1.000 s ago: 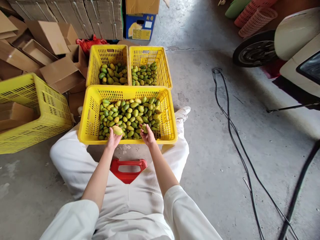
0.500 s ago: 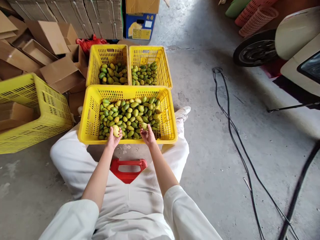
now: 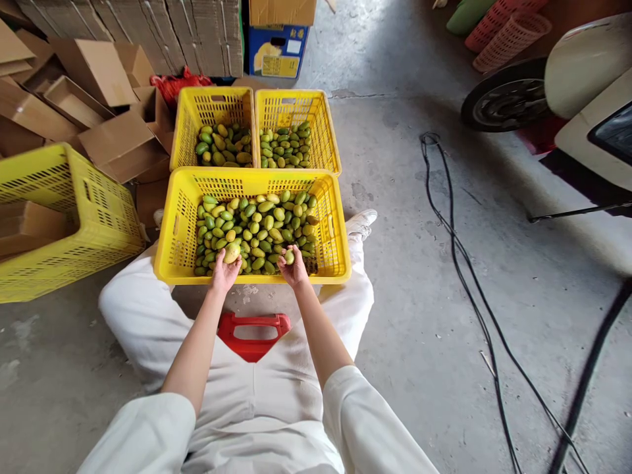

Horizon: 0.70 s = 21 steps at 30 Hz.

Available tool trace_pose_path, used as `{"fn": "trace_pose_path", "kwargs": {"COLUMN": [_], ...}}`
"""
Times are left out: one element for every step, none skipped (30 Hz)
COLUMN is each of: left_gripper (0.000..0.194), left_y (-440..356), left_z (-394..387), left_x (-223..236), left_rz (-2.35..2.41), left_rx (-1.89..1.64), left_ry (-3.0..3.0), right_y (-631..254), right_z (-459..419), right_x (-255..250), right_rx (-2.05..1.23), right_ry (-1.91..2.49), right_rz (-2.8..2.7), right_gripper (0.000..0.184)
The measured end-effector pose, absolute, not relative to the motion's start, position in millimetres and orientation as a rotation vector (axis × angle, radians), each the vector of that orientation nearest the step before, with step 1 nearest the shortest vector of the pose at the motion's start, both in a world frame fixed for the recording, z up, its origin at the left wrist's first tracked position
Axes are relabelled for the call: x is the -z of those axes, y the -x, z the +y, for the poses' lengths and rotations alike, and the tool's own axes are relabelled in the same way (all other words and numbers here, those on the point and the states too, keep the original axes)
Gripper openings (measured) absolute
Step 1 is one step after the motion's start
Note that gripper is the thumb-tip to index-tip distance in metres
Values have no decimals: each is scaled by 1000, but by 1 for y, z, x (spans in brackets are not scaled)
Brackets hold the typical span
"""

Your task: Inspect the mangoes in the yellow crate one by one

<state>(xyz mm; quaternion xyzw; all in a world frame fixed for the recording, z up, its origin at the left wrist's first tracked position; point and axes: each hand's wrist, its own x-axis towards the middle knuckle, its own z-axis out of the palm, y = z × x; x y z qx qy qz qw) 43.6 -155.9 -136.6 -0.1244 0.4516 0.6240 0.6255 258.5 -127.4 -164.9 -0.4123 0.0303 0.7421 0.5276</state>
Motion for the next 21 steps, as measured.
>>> {"fn": "trace_pose_path", "kwargs": {"left_gripper": [16,18,21,23,25,28,31,35,40,43,44,43,40,34,27,20,16,16,17,18,20], "left_y": [-44,-44,-45,-45,-45,-45,-45,-44,-44,-44,-43,-43,-43,-42,-42,-43,-43,-43,-43,-43,-44], "left_z": [-155,-155,-155,-155,-155,-155,-155,-155,-154,-154,-154,-154,-154,-154,-154,-155,-155,-155,-155,-155,-156], "left_x": [138,138,139,138,138,137,137,136,135,134,133,132,131,131,130,130,130,131,131,132,132], "left_rz": [1036,1034,1033,1031,1029,1027,1023,1019,1015,1010,1007,1003,1001,1000,1001,1001,1003,1006,1011,1017,1022], "left_rx": [-1438,-1444,-1448,-1451,-1453,-1455,-1458,-1461,-1464,-1467,-1469,-1472,-1475,-1476,-1470,-1455,-1435,-1415,-1397,-1385,-1382], "left_ry": [281,279,277,278,280,283,286,291,296,301,306,310,315,317,312,299,280,260,243,231,227], "right_y": [-259,-259,-259,-259,-258,-258,-257,-257,-257,-257,-257,-258,-259,-259,-259,-260,-260,-259,-259,-259,-259], "right_z": [-127,-127,-127,-127,-127,-127,-127,-127,-126,-126,-126,-125,-125,-125,-124,-124,-124,-124,-124,-124,-124], "right_x": [165,165,164,164,164,164,164,164,165,165,166,167,168,170,171,173,174,176,177,179,180], "right_rx": [-1772,-1770,-1770,-1770,-1768,-1766,-1763,-1760,-1757,-1754,-1751,-1749,-1747,-1744,-1738,-1727,-1713,-1697,-1680,-1662,-1643], "right_ry": [986,985,985,984,983,982,983,984,986,989,990,991,991,992,997,1006,1019,1032,1045,1054,1060], "right_rz": [72,71,70,69,70,72,76,80,85,90,93,96,96,96,100,108,119,132,144,151,152], "right_gripper": [37,42,46,47,47,45,43,40,38,34,30,24,17,10,7,10,15,18,19,19,19]}}
